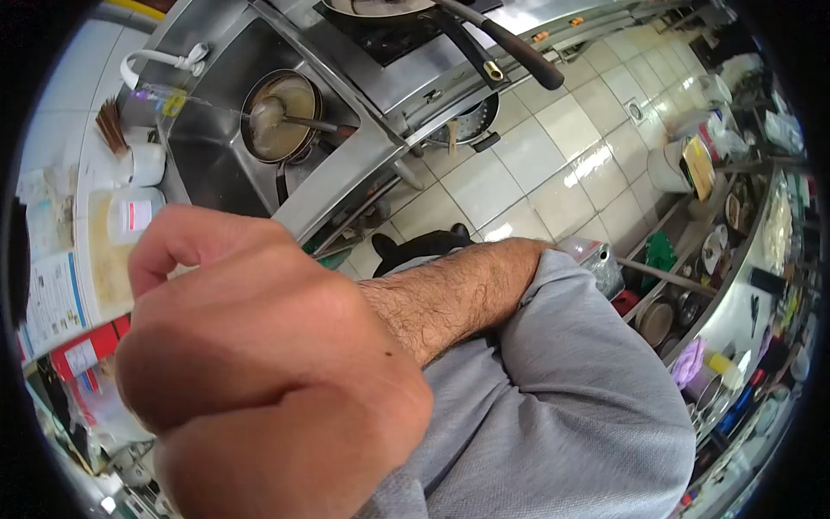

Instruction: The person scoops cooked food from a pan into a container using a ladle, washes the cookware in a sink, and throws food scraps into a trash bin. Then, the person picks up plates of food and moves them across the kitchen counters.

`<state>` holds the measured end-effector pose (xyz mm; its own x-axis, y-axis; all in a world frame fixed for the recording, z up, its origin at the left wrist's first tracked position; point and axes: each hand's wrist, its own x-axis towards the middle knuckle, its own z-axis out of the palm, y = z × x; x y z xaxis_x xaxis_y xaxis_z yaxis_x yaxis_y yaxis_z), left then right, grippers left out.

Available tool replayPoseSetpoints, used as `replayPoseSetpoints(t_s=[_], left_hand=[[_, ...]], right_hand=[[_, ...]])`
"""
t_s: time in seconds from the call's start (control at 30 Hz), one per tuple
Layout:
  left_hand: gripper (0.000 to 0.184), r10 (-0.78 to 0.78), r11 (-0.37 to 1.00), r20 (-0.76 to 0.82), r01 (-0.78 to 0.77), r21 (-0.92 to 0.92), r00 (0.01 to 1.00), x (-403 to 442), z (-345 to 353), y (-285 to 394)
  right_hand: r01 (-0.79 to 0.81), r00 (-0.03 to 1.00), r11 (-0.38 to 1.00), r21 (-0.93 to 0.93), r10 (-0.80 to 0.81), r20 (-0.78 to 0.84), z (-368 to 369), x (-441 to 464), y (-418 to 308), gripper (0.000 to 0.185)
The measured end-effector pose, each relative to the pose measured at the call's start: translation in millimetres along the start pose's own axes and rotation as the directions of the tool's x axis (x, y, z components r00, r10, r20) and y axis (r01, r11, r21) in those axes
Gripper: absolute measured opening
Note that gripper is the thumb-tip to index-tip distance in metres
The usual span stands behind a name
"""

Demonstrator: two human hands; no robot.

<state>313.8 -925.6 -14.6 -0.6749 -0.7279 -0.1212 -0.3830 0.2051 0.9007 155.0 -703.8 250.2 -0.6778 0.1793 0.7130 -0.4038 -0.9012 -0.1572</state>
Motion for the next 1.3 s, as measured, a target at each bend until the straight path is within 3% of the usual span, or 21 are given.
replayPoseSetpoints(t_s=[0.03, 0.07, 0.13, 0.17, 0.23, 0.27, 0.33, 0.4, 0.43, 0.5, 0.57, 0.67, 0.73, 0.77, 0.87, 0.93, 0.97, 1.1, 1.17, 1.23, 1.3], left_hand=[[0.031, 0.058, 0.998, -0.065, -0.057, 0.009, 0.996, -5.5, 7.3, -0.6], [0.031, 0.048, 0.999, -0.077, -0.047, 0.014, 0.996, -14.1, 8.6, 0.3], [0.019, -0.314, 0.777, -0.102, 0.194, -0.599, 0.944, -27.9, 17.5, 43.6], [0.019, -0.309, 0.781, -0.115, 0.183, -0.598, 0.944, -25.5, 16.3, 32.8], [0.019, -0.157, 0.931, -0.188, 0.081, -0.357, 0.970, -27.2, 15.3, 39.4], [0.017, -0.305, 0.891, -0.268, 0.174, -0.420, 0.914, -35.1, 19.0, 41.5], [0.021, -0.192, 0.948, -0.247, 0.114, -0.295, 0.950, -41.9, 3.6, 20.6], [0.027, -0.063, 0.983, -0.207, 0.025, -0.181, 0.976, -46.9, 1.8, 21.1], [0.020, -0.139, 0.953, -0.243, 0.063, -0.297, 0.960, -47.0, 12.3, 32.0], [0.015, -0.196, 0.903, -0.276, 0.063, -0.425, 0.941, -35.7, 28.8, 41.6], [0.014, -0.142, 0.949, -0.275, 0.051, -0.313, 0.951, -35.9, 26.0, 33.0], [0.015, -0.129, 0.951, -0.264, 0.044, -0.305, 0.956, -33.2, 26.9, 36.9], [0.016, -0.132, 0.957, -0.233, 0.063, -0.282, 0.963, -30.3, 34.3, 42.4], [0.022, -0.099, 0.964, -0.237, 0.034, -0.265, 0.966, -30.9, 34.1, 42.4], [0.041, -0.018, 0.969, -0.239, -0.042, -0.243, 0.971, -25.9, 31.3, 37.9], [0.030, -0.161, 0.966, -0.240, 0.103, -0.238, 0.957, -15.3, 18.2, 21.3], [0.028, -0.225, 0.957, -0.244, 0.166, -0.239, 0.944, -10.4, 16.8, 15.0], [0.019, -0.064, 0.930, -0.205, -0.016, -0.368, 0.977, -16.7, 6.4, 13.4], [0.017, -0.083, 0.977, -0.294, 0.019, -0.213, 0.952, -20.1, 6.4, 37.6], [0.016, -0.125, 0.992, -0.411, 0.102, -0.076, 0.903, -32.4, 12.8, 69.3], [0.011, 0.229, 0.965, -0.479, -0.262, -0.002, 0.848, -37.4, 21.6, 105.9]], right_hand=[[0.193, 0.970, 0.979, -0.066, -0.201, -0.140, 1.4, 1.3, 3.0, 0.015], [0.217, 0.970, 0.976, 0.024, -0.213, -0.121, -1.2, 3.5, 4.0, 0.015], [0.065, 0.997, 0.968, 0.240, -0.072, 0.020, -7.7, 4.5, -3.4, 0.011], [-0.103, 0.981, 0.906, 0.410, 0.024, 0.195, -10.7, 5.6, -6.4, 0.008], [-0.105, 0.994, 0.913, 0.394, 0.090, 0.055, -20.2, 14.3, -17.1, 0.004], [-0.072, 0.987, 0.950, 0.304, 0.023, 0.161, -35.0, 21.2, -20.0, 0.004], [-0.024, 0.964, 0.977, 0.214, -0.035, 0.264, -37.6, 23.5, -25.2, 0.004], [0.114, 0.969, 0.993, -0.039, -0.120, -0.216, -22.3, 18.7, -31.4, 0.010], [0.130, 0.970, 0.991, -0.041, -0.136, -0.204, -32.0, 21.3, -32.2, 0.010], [-0.036, 0.930, 0.987, 0.156, -0.025, 0.367, -59.4, 32.6, -34.5, 0.018], [-0.084, 0.924, 0.976, 0.201, 0.001, 0.382, -59.1, 29.5, -44.5, 0.017], [-0.286, 0.904, 0.947, 0.143, 0.218, 0.369, -45.0, 32.9, -66.0, 0.018], [-0.592, 0.799, 0.803, -0.062, 0.595, 0.088, -35.4, 32.1, -80.5, 0.018], [-0.600, 0.794, 0.798, -0.063, 0.603, 0.071, -34.3, 28.6, -78.5, 0.018], [-0.260, 0.956, 0.960, 0.107, 0.241, 0.167, -33.0, 21.6, -46.3, 0.014], [-0.003, 0.977, 0.978, 0.210, -0.042, 0.209, -38.1, 19.1, -36.1, 0.014], [0.007, 0.973, 0.980, 0.198, -0.052, 0.223, -41.8, 19.1, -36.6, 0.014], [-0.338, 0.774, 0.901, 0.271, 0.103, 0.625, -57.8, 19.0, -25.6, 0.011], [-0.698, 0.295, 0.714, 0.041, 0.235, 0.926, -87.4, 34.0, -27.6, 0.017], [-0.690, 0.205, 0.722, -0.039, 0.247, 0.947, -107.3, 36.6, -25.2, 0.023], [-0.548, 0.139, 0.800, -0.243, 0.373, 0.917, -124.3, 70.3, -38.1, 0.028]])
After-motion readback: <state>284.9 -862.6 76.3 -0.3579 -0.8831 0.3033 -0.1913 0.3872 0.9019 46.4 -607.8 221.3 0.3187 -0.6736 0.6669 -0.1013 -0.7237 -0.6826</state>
